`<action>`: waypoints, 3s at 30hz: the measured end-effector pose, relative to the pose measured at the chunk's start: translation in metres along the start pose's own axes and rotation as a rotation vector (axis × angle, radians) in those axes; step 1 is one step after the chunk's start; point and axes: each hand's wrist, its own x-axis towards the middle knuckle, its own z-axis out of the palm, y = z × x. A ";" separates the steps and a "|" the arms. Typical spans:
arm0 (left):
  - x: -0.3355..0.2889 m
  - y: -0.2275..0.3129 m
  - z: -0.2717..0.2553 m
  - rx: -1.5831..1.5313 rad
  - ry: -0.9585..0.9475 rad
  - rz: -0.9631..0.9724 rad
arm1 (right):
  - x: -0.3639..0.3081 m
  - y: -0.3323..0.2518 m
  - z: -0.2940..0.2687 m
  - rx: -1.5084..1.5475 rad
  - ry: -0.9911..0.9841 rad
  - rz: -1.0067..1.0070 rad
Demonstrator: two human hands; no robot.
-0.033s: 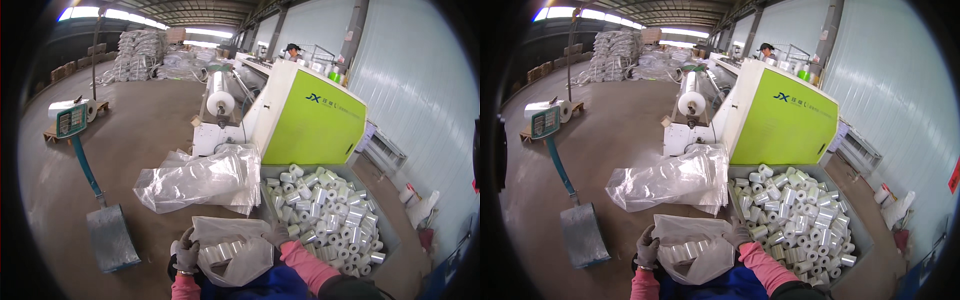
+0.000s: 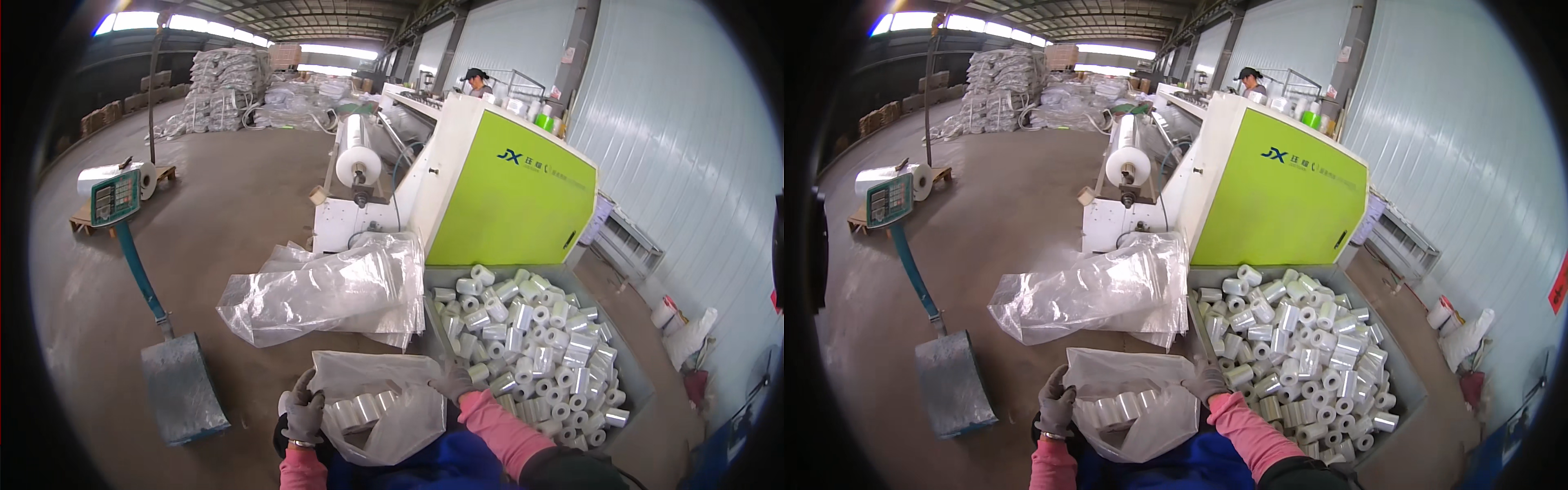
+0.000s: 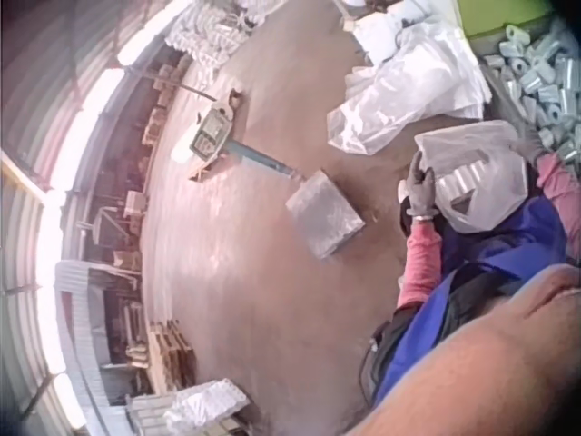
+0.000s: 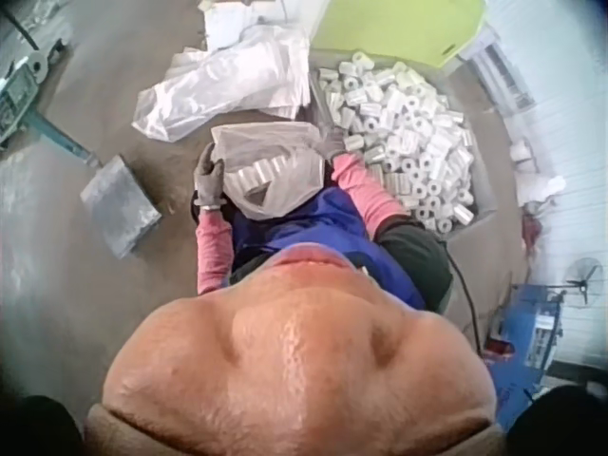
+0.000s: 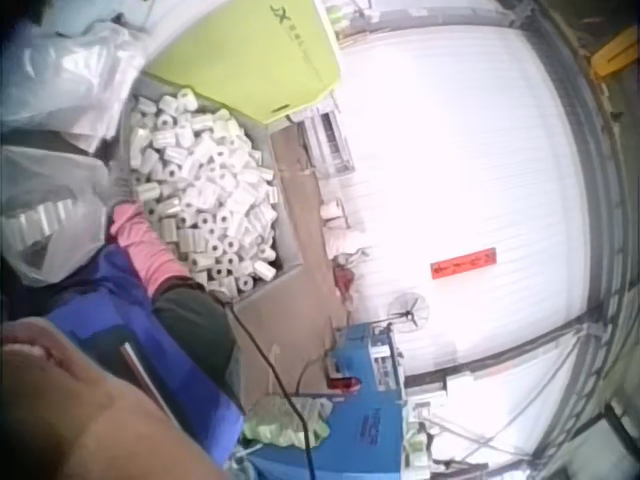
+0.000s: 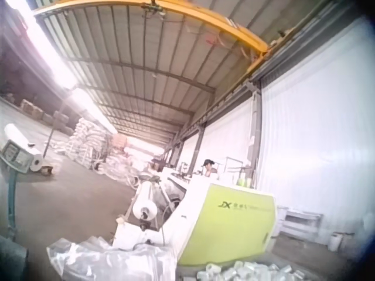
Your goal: Packing small rolls of clear plastic film into a large plastic bag.
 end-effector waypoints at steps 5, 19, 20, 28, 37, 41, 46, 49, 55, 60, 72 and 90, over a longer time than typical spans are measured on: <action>0.002 -0.012 -0.001 0.020 -0.002 0.036 | 0.002 0.023 0.008 0.176 -0.154 0.115; 0.001 -0.008 0.000 0.006 0.019 0.022 | 0.006 0.029 0.019 0.552 -0.020 0.253; 0.000 -0.003 0.000 0.007 0.003 0.003 | 0.007 0.031 0.020 0.543 -0.001 0.242; 0.001 0.001 0.003 -0.018 0.006 -0.017 | -0.004 0.012 0.002 0.572 0.009 0.224; 0.003 0.001 0.004 -0.048 -0.022 -0.025 | 0.001 0.030 0.015 0.909 -0.035 0.249; 0.008 -0.004 0.002 -0.043 -0.032 -0.024 | 0.001 0.026 0.012 0.981 -0.005 0.273; 0.009 -0.009 -0.001 -0.068 -0.035 -0.005 | -0.003 0.016 0.003 0.971 -0.024 0.243; 0.004 -0.005 -0.003 -0.051 -0.040 0.012 | -0.008 0.007 -0.004 1.024 -0.068 0.287; -0.011 0.009 -0.001 0.004 -0.049 -0.051 | -0.019 0.015 0.001 0.987 -0.063 0.273; 0.003 -0.023 -0.009 0.225 -0.016 0.189 | -0.003 0.028 0.005 0.762 -0.100 0.280; -0.013 0.047 0.063 0.668 0.218 0.381 | 0.003 0.018 -0.021 1.188 -0.066 0.184; -0.044 0.005 0.172 1.101 -0.848 0.060 | 0.013 0.315 0.022 0.418 0.427 0.613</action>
